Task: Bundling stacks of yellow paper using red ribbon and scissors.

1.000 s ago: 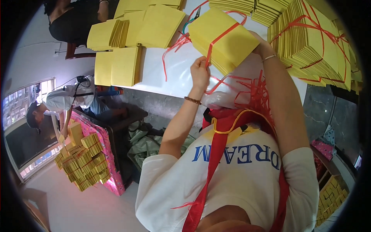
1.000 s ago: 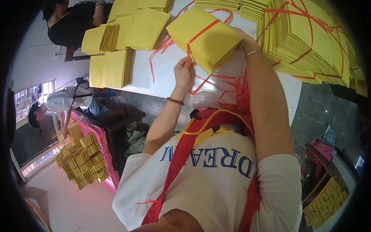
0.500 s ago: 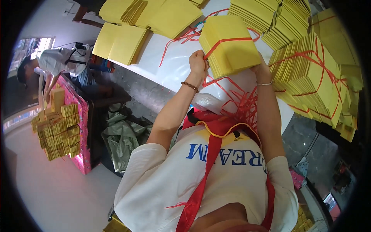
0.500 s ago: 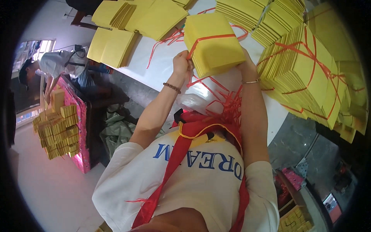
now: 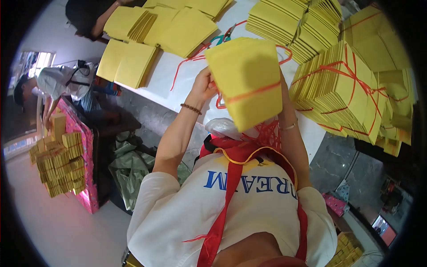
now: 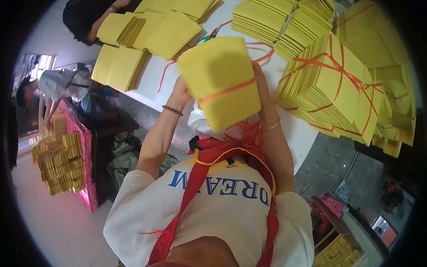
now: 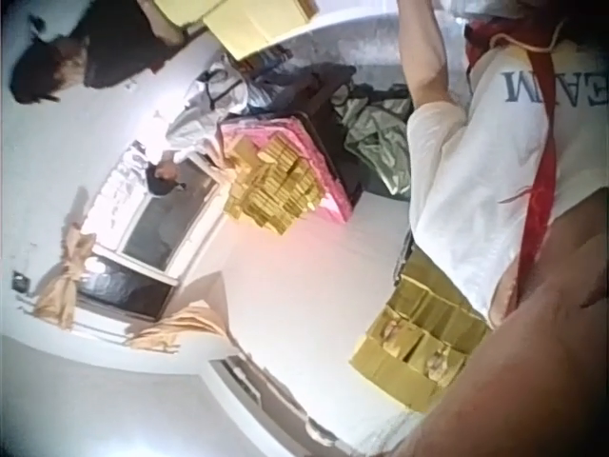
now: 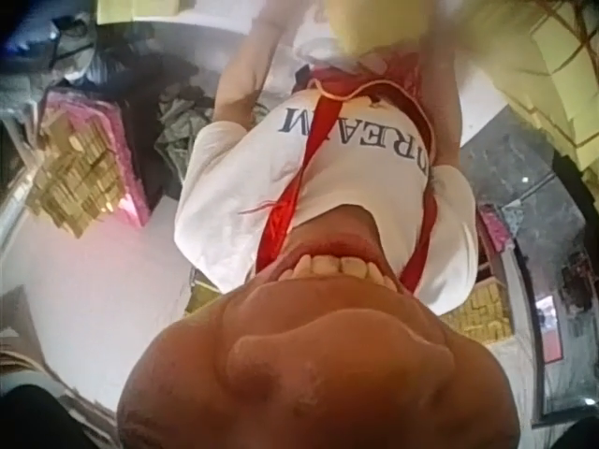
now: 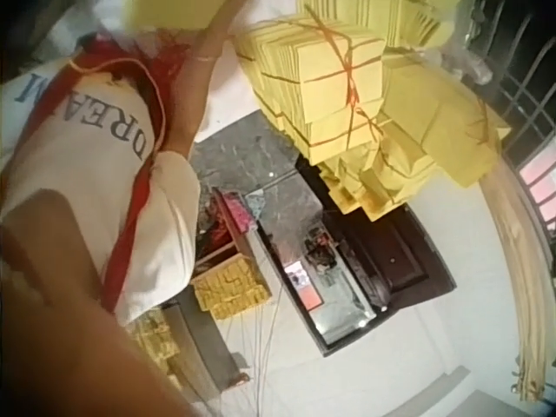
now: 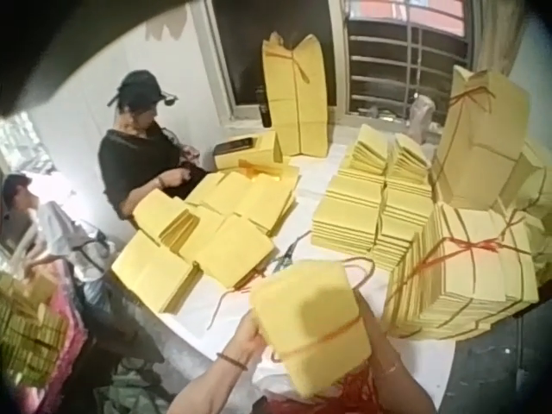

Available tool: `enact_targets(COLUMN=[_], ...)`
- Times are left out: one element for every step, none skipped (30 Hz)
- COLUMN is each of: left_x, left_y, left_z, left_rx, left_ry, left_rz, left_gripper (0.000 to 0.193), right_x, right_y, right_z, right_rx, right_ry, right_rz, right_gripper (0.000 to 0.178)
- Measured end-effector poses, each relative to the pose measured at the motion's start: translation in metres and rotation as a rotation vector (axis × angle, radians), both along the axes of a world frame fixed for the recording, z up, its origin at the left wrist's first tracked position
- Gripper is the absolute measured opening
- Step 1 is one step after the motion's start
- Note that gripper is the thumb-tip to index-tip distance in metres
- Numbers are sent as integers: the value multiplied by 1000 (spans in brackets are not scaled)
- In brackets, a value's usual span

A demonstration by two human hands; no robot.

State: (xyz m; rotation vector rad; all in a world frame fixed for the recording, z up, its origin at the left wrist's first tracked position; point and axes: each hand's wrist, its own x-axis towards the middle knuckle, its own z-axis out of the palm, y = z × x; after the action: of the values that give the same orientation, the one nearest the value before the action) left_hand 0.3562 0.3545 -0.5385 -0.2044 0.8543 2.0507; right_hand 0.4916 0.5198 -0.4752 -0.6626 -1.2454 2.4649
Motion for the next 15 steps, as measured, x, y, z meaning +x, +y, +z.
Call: enact_targets(left_x=[8, 23, 30, 25, 26, 29, 32, 32, 32, 33, 32, 29, 28, 29, 29], left_y=[1, 2, 0, -15, -16, -19, -18, -15, -12, -9, -7, -3, 0, 1, 2], left_z=[19, 55, 75, 53, 56, 61, 70, 78, 89, 95, 97, 97, 100, 105, 111], left_rx=[4, -86, -175, 63, 65, 120, 179, 184, 187, 189, 192, 217, 243, 247, 241], left_ry=[-3, 79, 168, 99, 97, 178, 261, 259, 396, 536, 538, 702, 867, 869, 806], left_rz=[-24, -34, -30, -184, -195, -314, -433, -440, -515, -585, -586, -625, -664, -668, -691], left_gripper=[23, 24, 28, 31, 31, 29, 27, 27, 26, 24, 24, 25, 25, 25, 24], right_x=[11, 23, 32, 42, 52, 61, 68, 76, 81, 82, 81, 82, 86, 90, 94], right_y=[-1, 0, -2, -2, 0, 0, -3, -8, -12, -16, -21, -24, -24, -24, -24], right_z=[8, 15, 18, 22, 21, 21, 26, 31, 34, 35, 36, 36, 37, 37, 37], right_rx=[4, 17, 30, 35, 227, 419, 427, 339, 251, 255, 218, 180, 183, 153, 122], right_ry=[-3, 93, 194, 195, 349, 501, 499, 496, 493, 493, 532, 570, 571, 467, 363], right_rz=[-24, 31, 101, 91, 134, 180, 173, 130, 86, 85, 28, -28, -33, -58, -82], right_gripper=[19, 17, 17, 17, 20, 24, 24, 26, 28, 28, 26, 25, 25, 24, 24])
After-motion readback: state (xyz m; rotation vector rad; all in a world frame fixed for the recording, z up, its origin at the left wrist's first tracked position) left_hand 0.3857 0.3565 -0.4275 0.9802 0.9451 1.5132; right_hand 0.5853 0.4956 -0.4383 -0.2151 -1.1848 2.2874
